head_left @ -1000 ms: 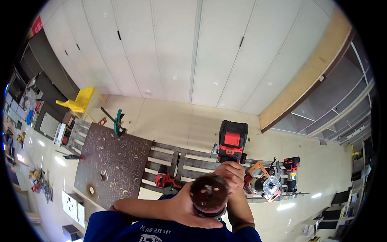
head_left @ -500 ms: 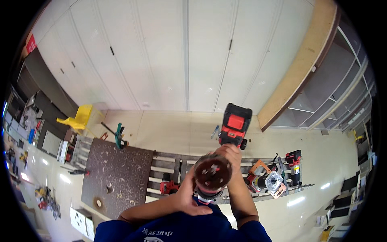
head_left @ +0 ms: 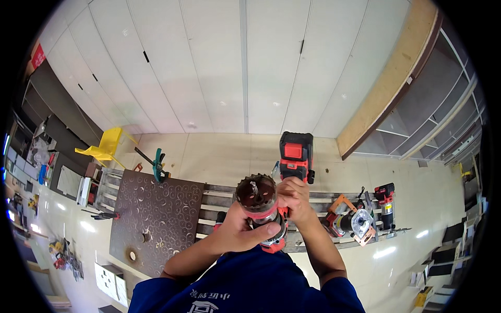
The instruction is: The person uses a cordless drill with a hole saw bit to cut circular holes in a patterned board clamped to a workbench. They drill multiple holes, remove the cutouts, and adjust the drill bit. Another person assists by marking the board with a square and pencil.
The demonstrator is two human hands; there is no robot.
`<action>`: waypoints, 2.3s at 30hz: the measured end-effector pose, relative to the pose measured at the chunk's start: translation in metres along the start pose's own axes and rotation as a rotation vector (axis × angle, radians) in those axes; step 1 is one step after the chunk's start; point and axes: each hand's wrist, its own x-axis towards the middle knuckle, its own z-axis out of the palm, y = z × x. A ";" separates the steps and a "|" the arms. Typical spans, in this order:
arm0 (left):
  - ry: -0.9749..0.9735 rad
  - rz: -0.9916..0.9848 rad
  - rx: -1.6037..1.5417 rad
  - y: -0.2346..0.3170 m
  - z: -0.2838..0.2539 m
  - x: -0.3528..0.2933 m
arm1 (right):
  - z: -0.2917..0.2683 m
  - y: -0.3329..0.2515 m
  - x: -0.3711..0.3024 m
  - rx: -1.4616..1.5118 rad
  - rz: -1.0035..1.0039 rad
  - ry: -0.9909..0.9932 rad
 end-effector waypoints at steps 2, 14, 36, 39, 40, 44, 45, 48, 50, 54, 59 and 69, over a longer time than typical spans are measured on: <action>-0.020 -0.105 -0.048 0.013 0.001 0.003 | 0.001 0.000 -0.007 0.029 -0.010 0.049; -0.009 -0.092 -0.111 0.012 -0.006 -0.002 | -0.005 -0.008 -0.010 -0.001 -0.022 -0.045; 0.132 -0.302 -0.218 0.003 0.001 0.000 | -0.010 -0.016 -0.022 -0.202 0.205 -0.103; -0.043 -0.253 -0.022 -0.007 0.009 0.006 | -0.010 -0.011 -0.029 -0.187 0.087 -0.086; -0.045 -0.249 -0.069 -0.007 0.008 0.008 | -0.013 -0.012 -0.026 -0.196 0.068 -0.121; -0.050 -0.253 -0.382 0.000 0.011 0.014 | -0.008 -0.024 -0.033 -0.009 0.232 0.052; -0.048 -0.295 -0.450 0.002 0.012 0.013 | 0.001 -0.022 -0.034 0.068 0.167 0.196; -0.121 -0.216 -0.253 -0.012 -0.001 0.004 | 0.004 -0.029 -0.020 -0.098 0.023 0.086; -0.158 -0.197 -0.234 -0.011 0.001 0.006 | 0.015 -0.030 -0.042 -0.042 0.049 0.139; -0.225 -0.109 -0.216 -0.016 -0.007 0.005 | 0.024 -0.039 -0.043 -0.019 0.071 0.139; -0.349 -0.118 -0.158 0.005 -0.003 0.013 | 0.038 -0.044 -0.064 0.189 0.184 0.151; 0.263 -0.489 -0.424 -0.034 -0.003 0.004 | 0.014 -0.015 -0.065 0.006 0.267 -0.028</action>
